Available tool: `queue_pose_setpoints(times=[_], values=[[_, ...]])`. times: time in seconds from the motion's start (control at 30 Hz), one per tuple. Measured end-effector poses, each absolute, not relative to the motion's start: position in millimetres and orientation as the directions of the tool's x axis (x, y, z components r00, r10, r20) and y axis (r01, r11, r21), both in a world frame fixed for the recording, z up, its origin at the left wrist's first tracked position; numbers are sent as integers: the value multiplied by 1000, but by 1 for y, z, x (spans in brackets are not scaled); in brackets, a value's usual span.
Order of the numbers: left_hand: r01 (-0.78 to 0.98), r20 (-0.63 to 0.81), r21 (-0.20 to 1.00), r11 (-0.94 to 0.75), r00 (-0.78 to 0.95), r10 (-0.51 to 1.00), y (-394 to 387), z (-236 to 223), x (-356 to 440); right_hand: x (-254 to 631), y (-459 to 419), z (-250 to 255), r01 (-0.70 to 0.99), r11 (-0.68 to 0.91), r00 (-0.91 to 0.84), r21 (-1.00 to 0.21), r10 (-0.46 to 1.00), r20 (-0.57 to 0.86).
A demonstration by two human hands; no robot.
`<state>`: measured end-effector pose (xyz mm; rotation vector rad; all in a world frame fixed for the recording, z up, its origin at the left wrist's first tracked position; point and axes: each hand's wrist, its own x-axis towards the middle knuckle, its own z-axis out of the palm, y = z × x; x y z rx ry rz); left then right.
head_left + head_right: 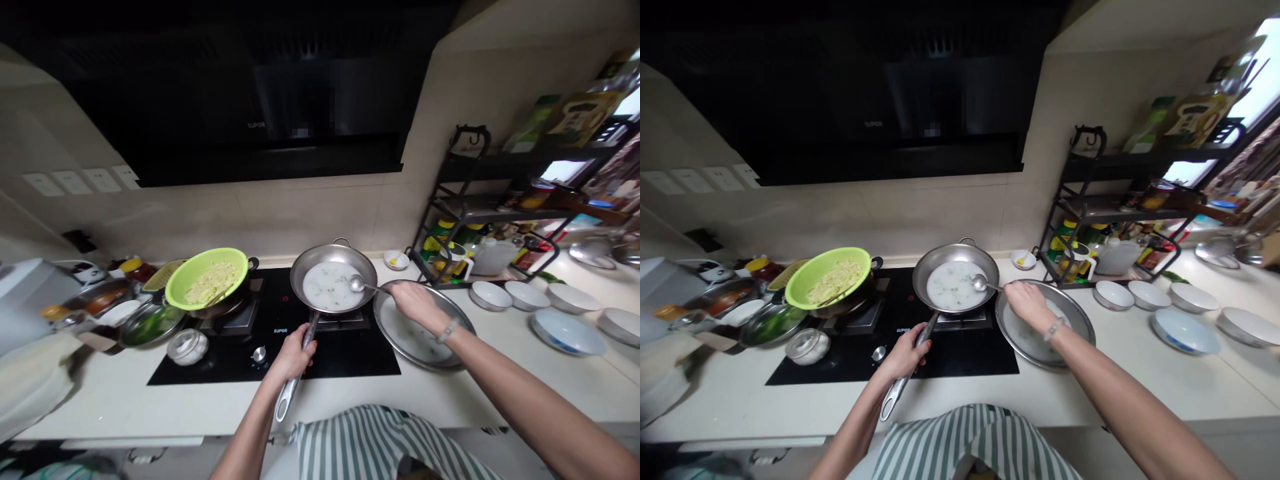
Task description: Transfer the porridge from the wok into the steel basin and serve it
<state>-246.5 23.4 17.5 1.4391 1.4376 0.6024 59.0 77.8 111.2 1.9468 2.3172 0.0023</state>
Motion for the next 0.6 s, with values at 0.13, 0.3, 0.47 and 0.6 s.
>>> queue_pose_setpoints(times=[0.13,0.3,0.47,0.6], values=[[441,-282,879,183,171,944,24,16,-246,35,97,111,976,215,-209,27,967,-150],[418,-287,887,195,169,943,24,16,-246,36,111,104,977,192,-206,-88,960,-191],[397,-292,893,211,156,944,23,15,-245,47,107,106,967,171,-211,-190,954,-214],[410,-300,886,216,154,941,23,14,-246,53,98,111,954,121,-180,-274,963,-201]])
